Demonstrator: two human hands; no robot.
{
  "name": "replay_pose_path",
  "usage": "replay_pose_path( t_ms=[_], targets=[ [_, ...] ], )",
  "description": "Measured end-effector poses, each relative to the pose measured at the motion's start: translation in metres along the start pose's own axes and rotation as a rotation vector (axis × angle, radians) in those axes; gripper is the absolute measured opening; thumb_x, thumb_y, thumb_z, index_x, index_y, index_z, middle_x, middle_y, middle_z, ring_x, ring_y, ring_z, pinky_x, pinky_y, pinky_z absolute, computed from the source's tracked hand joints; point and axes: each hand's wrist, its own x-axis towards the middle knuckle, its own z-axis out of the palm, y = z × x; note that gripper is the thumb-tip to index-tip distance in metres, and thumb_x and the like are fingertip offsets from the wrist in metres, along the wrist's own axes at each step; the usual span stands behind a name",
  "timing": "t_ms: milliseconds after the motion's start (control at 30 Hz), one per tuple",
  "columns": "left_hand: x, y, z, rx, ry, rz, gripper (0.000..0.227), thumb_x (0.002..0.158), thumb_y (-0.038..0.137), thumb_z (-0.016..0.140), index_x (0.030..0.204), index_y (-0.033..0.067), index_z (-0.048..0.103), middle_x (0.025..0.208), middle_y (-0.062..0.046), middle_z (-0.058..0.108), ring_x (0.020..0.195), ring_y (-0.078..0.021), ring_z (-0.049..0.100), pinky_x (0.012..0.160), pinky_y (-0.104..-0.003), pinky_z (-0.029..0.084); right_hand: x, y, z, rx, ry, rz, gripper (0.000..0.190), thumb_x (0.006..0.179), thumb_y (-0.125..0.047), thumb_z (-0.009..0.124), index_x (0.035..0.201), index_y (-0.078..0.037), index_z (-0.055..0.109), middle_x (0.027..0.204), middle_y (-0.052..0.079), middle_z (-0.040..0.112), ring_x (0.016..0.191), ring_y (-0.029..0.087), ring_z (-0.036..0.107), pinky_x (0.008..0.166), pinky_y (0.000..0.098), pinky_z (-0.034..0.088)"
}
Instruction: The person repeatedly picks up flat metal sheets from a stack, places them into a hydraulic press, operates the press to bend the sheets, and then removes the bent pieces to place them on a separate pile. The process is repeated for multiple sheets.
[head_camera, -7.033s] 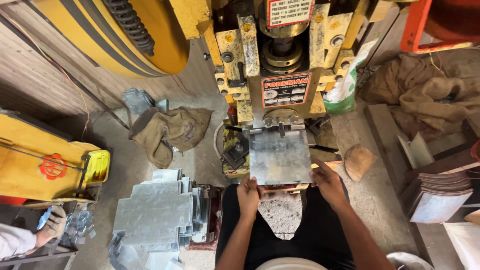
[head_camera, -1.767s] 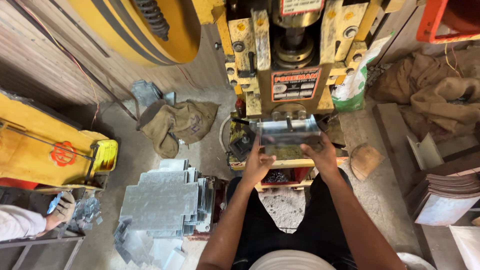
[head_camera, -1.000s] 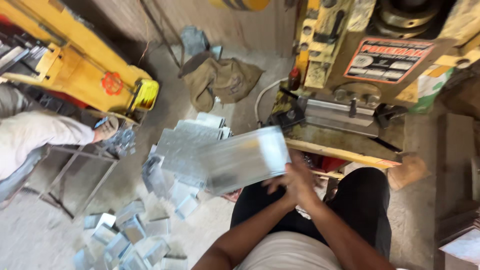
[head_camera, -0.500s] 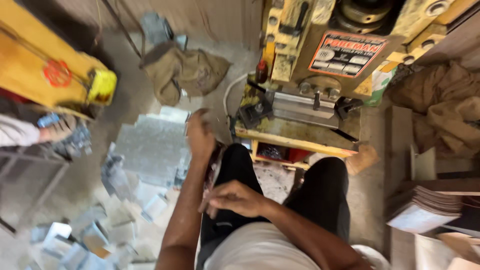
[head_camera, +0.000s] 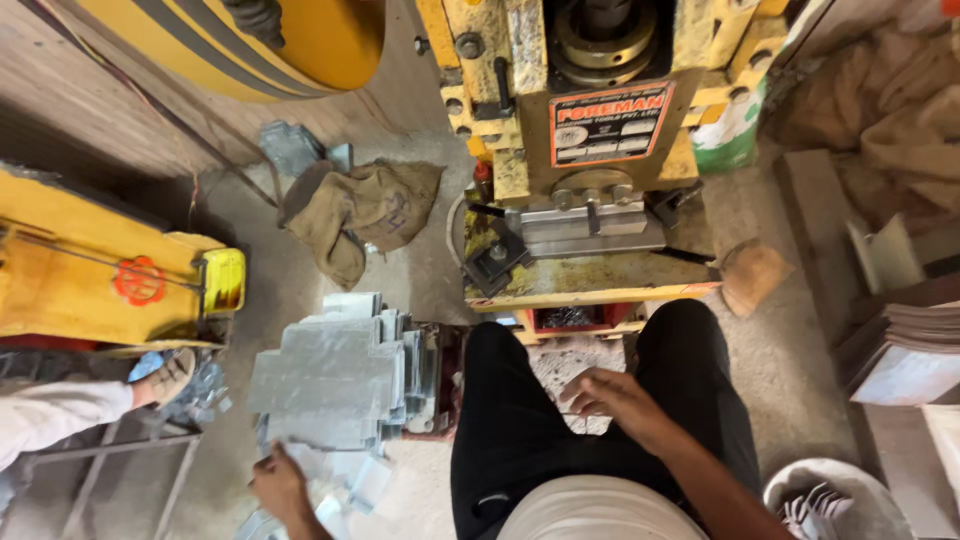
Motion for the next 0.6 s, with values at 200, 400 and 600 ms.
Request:
replay_pose_path(
  t_ms=[200, 400, 600],
  targets=[
    [-0.001, 0.004, 0.017, -0.468, -0.090, 0.092, 0.045, 0.094, 0.031, 0.084, 0.084, -0.0059, 0.059, 0.078, -0.017, 0.062, 0.070, -0.0250, 0.053, 0.067, -0.042, 0.045, 0.007, -0.004, -0.005, 0.102, 0.020, -0.047, 0.040, 0.097, -0.035, 0.059, 0.111, 0.001, 0.069, 0.107, 0.013, 0.074, 0.095, 0.024, 0.070, 0.086, 0.0399, 0.057],
    [-0.004, 0.020, 0.023, -0.824, -0.009, -0.261, 0.046, 0.087, 0.013, 0.080, 0.120, 0.0023, 0.050, 0.103, -0.013, 0.064, 0.082, -0.0199, 0.061, 0.065, -0.034, 0.050, 0.012, -0.016, 0.002, 0.167, -0.036, -0.074, 0.038, 0.100, -0.032, 0.056, 0.111, 0.002, 0.070, 0.107, 0.014, 0.074, 0.094, 0.023, 0.069, 0.083, 0.0400, 0.056],
    [-0.001, 0.053, 0.021, -1.230, 0.093, -0.123, 0.051, 0.089, -0.003, 0.073, 0.134, -0.0011, 0.049, 0.120, -0.011, 0.065, 0.101, -0.0197, 0.068, 0.085, -0.029, 0.060, 0.017, -0.008, -0.004, 0.211, -0.005, -0.052, 0.037, 0.098, -0.030, 0.059, 0.109, 0.003, 0.070, 0.103, 0.014, 0.074, 0.089, 0.024, 0.070, 0.080, 0.0400, 0.057]
  ],
)
